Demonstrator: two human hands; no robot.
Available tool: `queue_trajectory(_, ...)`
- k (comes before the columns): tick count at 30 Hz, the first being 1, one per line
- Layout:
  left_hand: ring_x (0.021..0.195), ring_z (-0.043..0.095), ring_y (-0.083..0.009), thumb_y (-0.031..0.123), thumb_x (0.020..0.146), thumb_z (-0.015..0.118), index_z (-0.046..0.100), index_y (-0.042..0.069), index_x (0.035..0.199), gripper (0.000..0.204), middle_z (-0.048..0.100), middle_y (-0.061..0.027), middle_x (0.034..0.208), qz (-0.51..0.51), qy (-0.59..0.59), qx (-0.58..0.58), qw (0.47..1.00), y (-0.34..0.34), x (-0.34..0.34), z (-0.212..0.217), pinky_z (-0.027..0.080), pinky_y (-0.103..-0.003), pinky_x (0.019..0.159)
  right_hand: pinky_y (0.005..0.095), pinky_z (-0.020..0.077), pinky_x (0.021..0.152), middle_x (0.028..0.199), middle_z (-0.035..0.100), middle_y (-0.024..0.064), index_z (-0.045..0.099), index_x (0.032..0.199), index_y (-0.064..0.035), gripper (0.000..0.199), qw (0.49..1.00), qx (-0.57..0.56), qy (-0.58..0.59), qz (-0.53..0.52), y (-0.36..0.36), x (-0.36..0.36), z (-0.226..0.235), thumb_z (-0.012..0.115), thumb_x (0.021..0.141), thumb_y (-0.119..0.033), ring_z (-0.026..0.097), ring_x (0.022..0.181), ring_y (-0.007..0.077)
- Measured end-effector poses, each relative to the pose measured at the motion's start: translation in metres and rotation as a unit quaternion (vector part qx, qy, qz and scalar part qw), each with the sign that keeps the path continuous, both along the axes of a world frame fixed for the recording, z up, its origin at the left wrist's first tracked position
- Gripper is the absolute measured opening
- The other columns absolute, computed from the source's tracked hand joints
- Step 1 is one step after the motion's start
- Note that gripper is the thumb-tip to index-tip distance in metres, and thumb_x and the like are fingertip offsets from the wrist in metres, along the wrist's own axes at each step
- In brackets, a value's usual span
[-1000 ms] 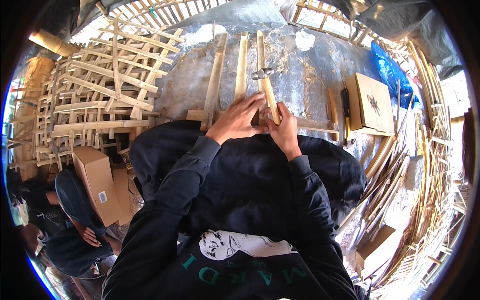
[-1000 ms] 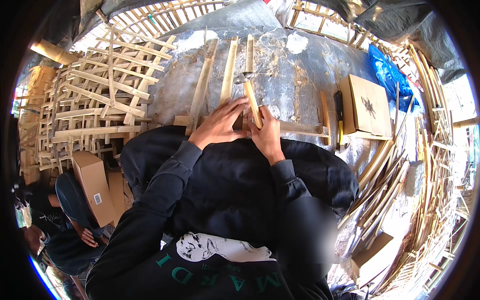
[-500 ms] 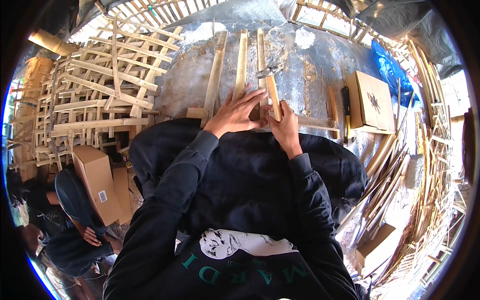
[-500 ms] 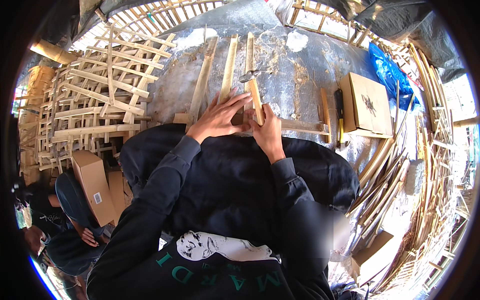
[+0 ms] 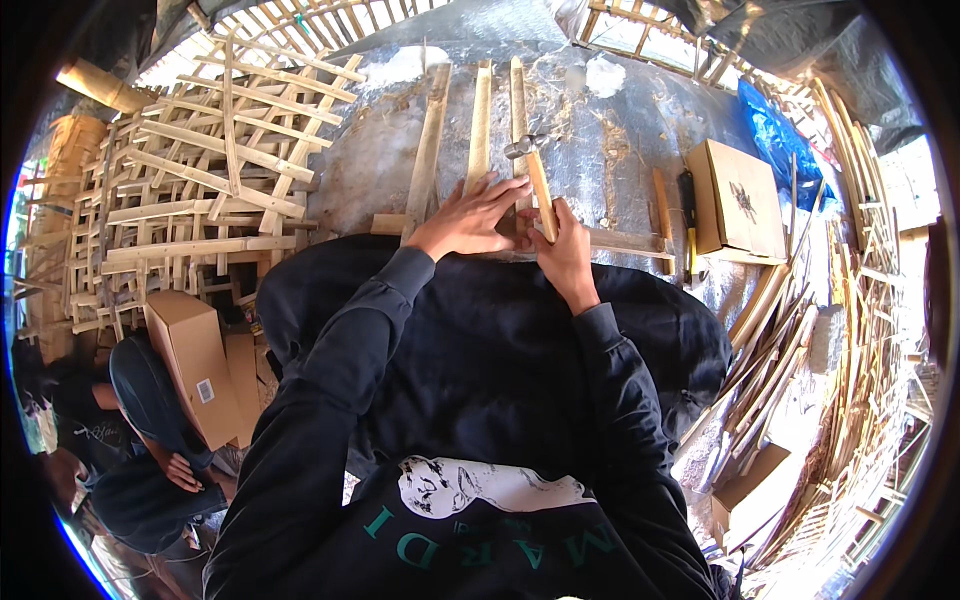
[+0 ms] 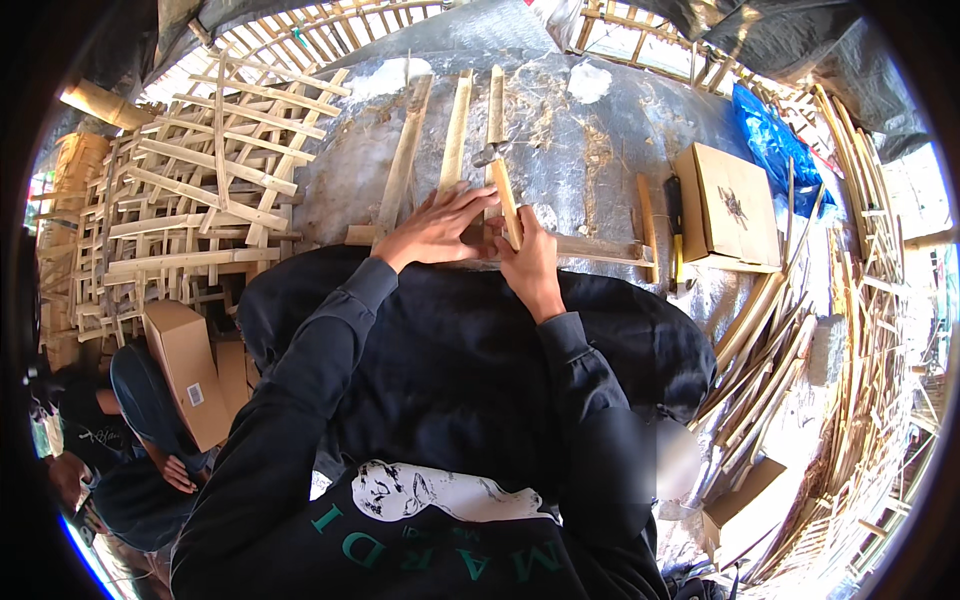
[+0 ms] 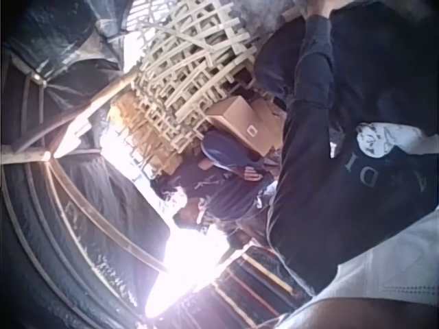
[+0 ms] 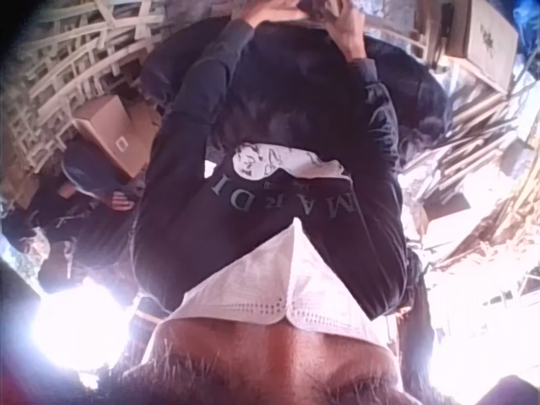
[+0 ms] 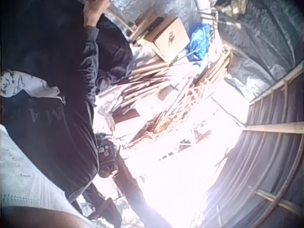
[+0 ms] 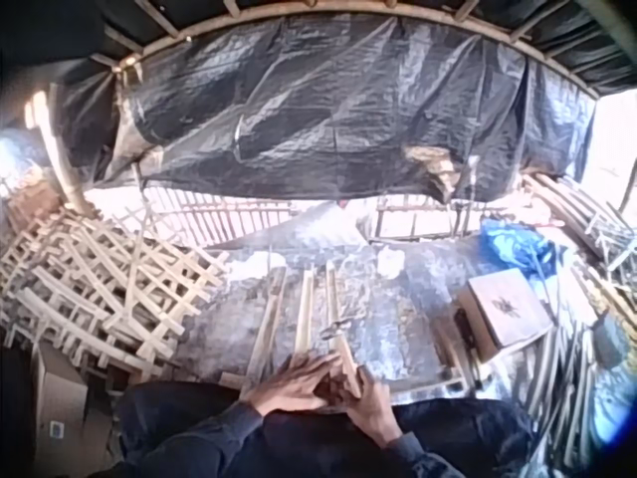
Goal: The person aligns wooden slats across a crossbar by hand and secures them in place using a hammer.
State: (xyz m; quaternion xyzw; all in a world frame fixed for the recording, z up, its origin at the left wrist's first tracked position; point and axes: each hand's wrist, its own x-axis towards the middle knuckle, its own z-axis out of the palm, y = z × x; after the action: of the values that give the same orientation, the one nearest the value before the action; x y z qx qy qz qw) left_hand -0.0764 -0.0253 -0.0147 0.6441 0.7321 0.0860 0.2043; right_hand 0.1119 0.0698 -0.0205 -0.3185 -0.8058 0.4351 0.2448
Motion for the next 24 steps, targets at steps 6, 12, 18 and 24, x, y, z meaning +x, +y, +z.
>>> queue_trajectory(6,0.164,0.027,-0.0406,0.074,0.088,0.074,0.034,0.027,0.17,0.103,0.03,0.0024,0.178,0.012,-0.018,0.012,1.0,0.0,0.001,-0.001,0.024,-0.06,0.133,0.0465,0.06,0.081,0.106,0.08,0.0185,0.058,0.111,-0.0011,0.029,0.999,-0.01,0.041,0.011,0.004,0.003,0.001,0.079,0.09,-0.001,0.074,0.102,0.0463)
queue_trajectory(12,0.166,0.024,-0.0391,0.082,0.085,0.07,0.032,0.029,0.171,0.108,0.028,0.0053,0.18,-0.001,-0.023,0.014,1.0,-0.001,-0.003,0.001,0.022,-0.067,0.132,0.045,0.0563,0.069,0.089,0.073,0.0249,0.059,0.111,-0.0012,0.024,0.998,0.041,0.016,0.036,0.029,0.033,0.035,0.078,0.098,-0.01,0.073,0.085,0.049)
queue_trajectory(18,0.167,0.018,-0.0376,0.08,0.086,0.07,0.033,0.024,0.171,0.108,0.029,0.0033,0.179,0.003,-0.037,0.004,0.999,-0.002,-0.003,0.001,0.022,-0.069,0.131,0.0523,0.0481,0.067,0.082,0.066,0.0272,0.063,0.102,0.0031,0.018,0.974,0.119,-0.118,0.15,0.048,0.077,0.094,0.076,0.099,-0.01,0.063,0.08,0.0523)
queue_trajectory(24,0.166,0.02,-0.0383,0.076,0.088,0.071,0.035,0.02,0.171,0.106,0.031,-0.0012,0.178,0.004,-0.051,0.01,0.999,-0.001,-0.007,-0.005,0.028,-0.057,0.133,0.0541,0.046,0.069,0.084,0.064,0.0292,0.064,0.104,0.0025,0.019,0.958,0.132,-0.168,0.191,0.049,0.069,0.145,0.074,0.101,-0.013,0.061,0.082,0.0533)
